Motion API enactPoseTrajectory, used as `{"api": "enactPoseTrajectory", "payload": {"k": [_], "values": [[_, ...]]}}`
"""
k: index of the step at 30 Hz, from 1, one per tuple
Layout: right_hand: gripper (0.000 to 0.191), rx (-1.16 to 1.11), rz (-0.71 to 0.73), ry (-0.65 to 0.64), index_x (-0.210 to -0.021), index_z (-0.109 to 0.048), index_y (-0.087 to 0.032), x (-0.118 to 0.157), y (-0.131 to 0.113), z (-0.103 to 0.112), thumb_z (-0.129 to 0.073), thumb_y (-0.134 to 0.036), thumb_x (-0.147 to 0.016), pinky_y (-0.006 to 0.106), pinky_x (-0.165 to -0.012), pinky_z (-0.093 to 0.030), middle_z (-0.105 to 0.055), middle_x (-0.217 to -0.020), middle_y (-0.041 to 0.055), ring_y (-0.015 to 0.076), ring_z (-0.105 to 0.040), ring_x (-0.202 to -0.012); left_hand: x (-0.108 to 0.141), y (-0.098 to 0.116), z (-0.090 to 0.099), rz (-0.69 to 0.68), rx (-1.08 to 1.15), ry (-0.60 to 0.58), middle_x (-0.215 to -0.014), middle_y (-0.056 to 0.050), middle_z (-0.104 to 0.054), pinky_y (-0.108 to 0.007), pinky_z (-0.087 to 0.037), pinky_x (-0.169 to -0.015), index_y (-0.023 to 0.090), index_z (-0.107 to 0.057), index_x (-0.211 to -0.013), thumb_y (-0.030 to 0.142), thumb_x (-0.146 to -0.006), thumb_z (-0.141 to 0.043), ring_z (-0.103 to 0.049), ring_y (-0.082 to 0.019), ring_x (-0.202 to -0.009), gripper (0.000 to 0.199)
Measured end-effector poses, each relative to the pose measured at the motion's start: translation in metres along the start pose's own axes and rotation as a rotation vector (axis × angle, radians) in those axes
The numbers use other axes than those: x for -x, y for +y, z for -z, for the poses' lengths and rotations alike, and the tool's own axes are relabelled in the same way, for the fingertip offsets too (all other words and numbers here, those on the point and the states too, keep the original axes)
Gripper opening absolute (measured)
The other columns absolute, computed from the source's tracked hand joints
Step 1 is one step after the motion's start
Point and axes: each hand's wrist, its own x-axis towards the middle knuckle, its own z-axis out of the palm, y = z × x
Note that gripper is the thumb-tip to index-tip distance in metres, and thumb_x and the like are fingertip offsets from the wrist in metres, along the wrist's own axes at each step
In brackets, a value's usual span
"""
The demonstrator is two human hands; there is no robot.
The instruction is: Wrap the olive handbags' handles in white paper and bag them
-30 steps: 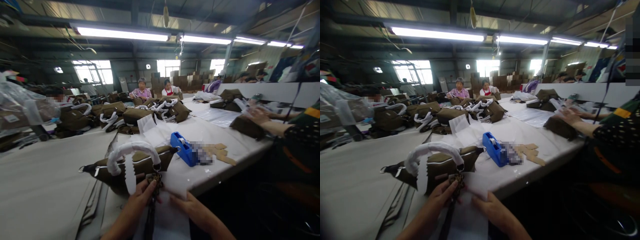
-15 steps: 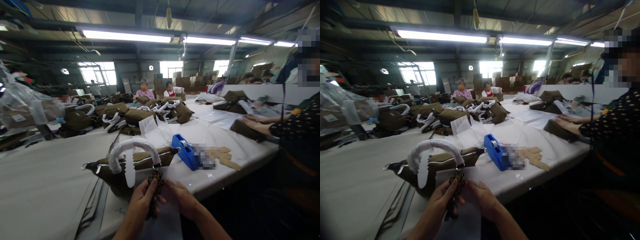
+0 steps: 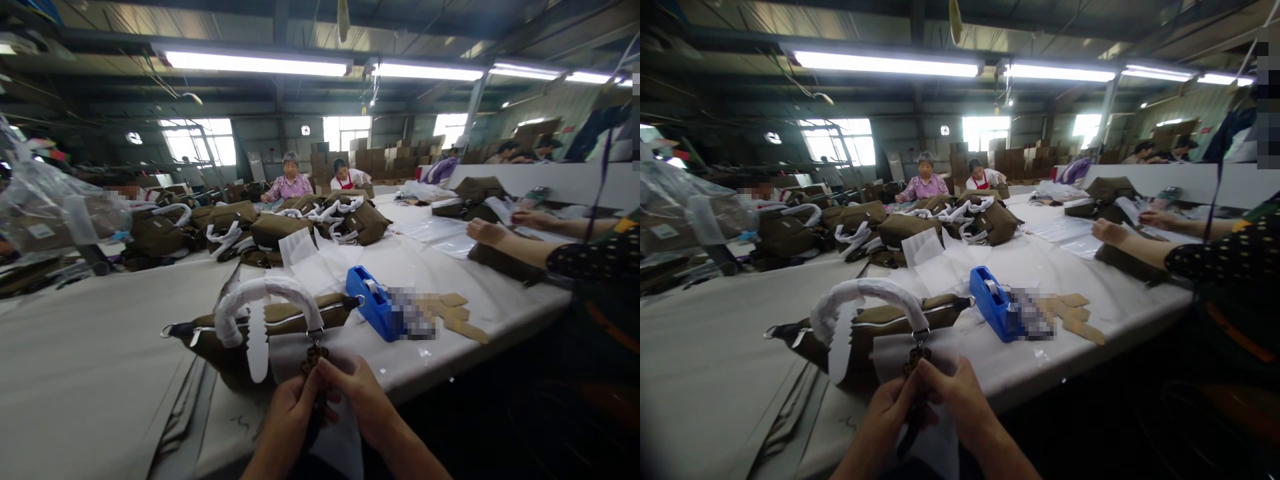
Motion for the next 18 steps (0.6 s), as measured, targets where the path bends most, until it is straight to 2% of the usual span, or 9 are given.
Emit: {"api": "enactPoseTrajectory", "payload": {"k": [3, 6, 7, 9, 11, 13, 15, 18], "values": [[0.045, 0.008, 0.003, 0.040, -0.091, -0.074, -0.013, 0.000, -0.002, -0.004, -0.087, -0.051, -0.070, 0.026, -0.051, -0.047, -0.069, -0.073, 0.0028, 0.0133, -0.056, -0.055, 0.003, 0.000, 0.004, -0.026, -0.055, -0.028, -0.073, -0.013, -0.075, -0.030, -0.051, -0.064, 0.011, -0.076, -0.082, 0.082, -0.083, -0.049, -0.070, -0.024, -0.066, 0.076], [0.046, -0.039, 0.020, 0.033, -0.097, -0.077, -0.013, 0.000, -0.007, -0.006, -0.089, -0.046, -0.068, 0.033, -0.073, -0.056, -0.076, -0.084, 0.0068, 0.0214, -0.069, -0.076, 0.013, 0.002, 0.017, -0.088, -0.181, -0.018, -0.079, -0.011, -0.077, -0.032, -0.053, -0.074, 0.015, -0.078, -0.080, 0.080, -0.087, -0.044, -0.071, -0.028, -0.079, 0.073], [0.048, -0.061, 0.020, 0.029, -0.101, -0.077, -0.012, 0.000, -0.008, -0.007, -0.090, -0.045, -0.068, 0.035, -0.081, -0.056, -0.077, -0.089, 0.0084, 0.0240, -0.071, -0.084, 0.018, 0.002, 0.025, -0.119, -0.244, 0.030, -0.078, -0.010, -0.076, -0.031, -0.053, -0.075, 0.017, -0.078, -0.077, 0.078, -0.088, -0.045, -0.071, -0.029, -0.081, 0.070], [0.051, -0.109, -0.002, 0.016, -0.107, -0.076, -0.011, 0.000, -0.011, -0.006, -0.090, -0.043, -0.069, 0.040, -0.091, -0.055, -0.078, -0.098, 0.0114, 0.0273, -0.072, -0.093, 0.028, 0.001, 0.041, -0.175, -0.355, 0.224, -0.078, -0.006, -0.076, -0.029, -0.052, -0.077, 0.022, -0.076, -0.076, 0.072, -0.088, -0.051, -0.069, -0.027, -0.081, 0.058], [0.052, -0.140, -0.039, -0.018, -0.110, -0.075, -0.011, 0.000, -0.014, -0.005, -0.089, -0.041, -0.070, 0.044, -0.091, -0.055, -0.077, -0.104, 0.0138, 0.0294, -0.072, -0.096, 0.035, -0.001, 0.054, -0.197, -0.386, 0.442, -0.083, -0.003, -0.076, -0.027, -0.052, -0.079, 0.026, -0.075, -0.086, 0.067, -0.084, -0.062, -0.070, -0.026, -0.082, 0.043], [0.049, -0.142, -0.063, -0.071, -0.112, -0.074, -0.011, 0.000, -0.016, -0.003, -0.087, -0.039, -0.073, 0.046, -0.091, -0.055, -0.077, -0.108, 0.0147, 0.0301, -0.072, -0.097, 0.039, -0.004, 0.061, -0.184, -0.344, 0.531, -0.092, -0.003, -0.077, -0.028, -0.053, -0.085, 0.027, -0.074, -0.095, 0.066, -0.079, -0.069, -0.071, -0.027, -0.091, 0.043], [0.046, -0.116, -0.071, -0.119, -0.113, -0.074, -0.012, 0.001, -0.019, -0.001, -0.084, -0.038, -0.077, 0.045, -0.091, -0.055, -0.077, -0.106, 0.0142, 0.0292, -0.072, -0.097, 0.038, -0.006, 0.059, -0.114, -0.207, 0.428, -0.102, -0.006, -0.078, -0.033, -0.055, -0.089, 0.024, -0.074, -0.103, 0.072, -0.075, -0.069, -0.070, -0.031, -0.102, 0.055], [0.043, -0.059, -0.047, -0.137, -0.114, -0.074, -0.012, 0.003, -0.022, 0.000, -0.081, -0.038, -0.081, 0.044, -0.096, -0.053, -0.077, -0.104, 0.0125, 0.0273, -0.071, -0.098, 0.032, -0.002, 0.046, 0.006, 0.074, 0.150, -0.117, -0.011, -0.076, -0.041, -0.057, -0.093, 0.018, -0.074, -0.112, 0.077, -0.076, -0.065, -0.068, -0.035, -0.112, 0.070]]}}
